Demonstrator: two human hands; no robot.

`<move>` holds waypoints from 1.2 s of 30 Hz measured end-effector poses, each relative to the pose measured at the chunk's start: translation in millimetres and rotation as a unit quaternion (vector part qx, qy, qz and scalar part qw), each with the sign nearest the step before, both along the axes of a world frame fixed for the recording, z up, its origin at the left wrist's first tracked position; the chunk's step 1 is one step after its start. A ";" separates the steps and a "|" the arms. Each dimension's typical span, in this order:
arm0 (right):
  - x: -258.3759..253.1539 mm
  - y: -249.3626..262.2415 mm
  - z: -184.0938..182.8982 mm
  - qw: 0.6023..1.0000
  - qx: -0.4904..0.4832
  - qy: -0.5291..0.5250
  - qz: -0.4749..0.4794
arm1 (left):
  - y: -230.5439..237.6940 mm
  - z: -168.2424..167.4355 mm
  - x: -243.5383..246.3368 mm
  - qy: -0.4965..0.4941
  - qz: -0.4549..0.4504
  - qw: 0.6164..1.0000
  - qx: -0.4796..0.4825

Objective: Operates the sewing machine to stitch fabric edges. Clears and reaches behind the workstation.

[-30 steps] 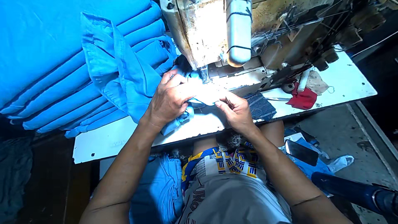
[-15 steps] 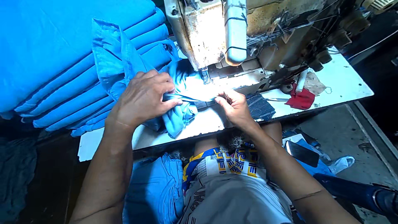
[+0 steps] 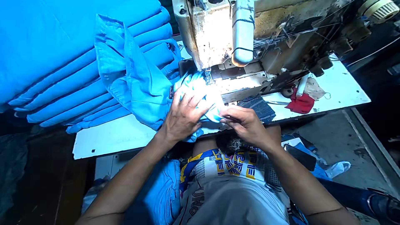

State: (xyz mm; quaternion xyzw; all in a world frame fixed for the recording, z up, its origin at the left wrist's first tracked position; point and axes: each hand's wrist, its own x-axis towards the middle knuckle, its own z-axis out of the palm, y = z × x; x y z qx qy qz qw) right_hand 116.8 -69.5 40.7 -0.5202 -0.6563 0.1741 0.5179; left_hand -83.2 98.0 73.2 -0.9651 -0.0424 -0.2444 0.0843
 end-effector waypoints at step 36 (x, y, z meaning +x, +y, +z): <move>-7.6 20.9 -17.7 0.981 -0.023 0.176 -0.077 | 12.1 34.0 13.9 0.069 0.020 0.997 -0.012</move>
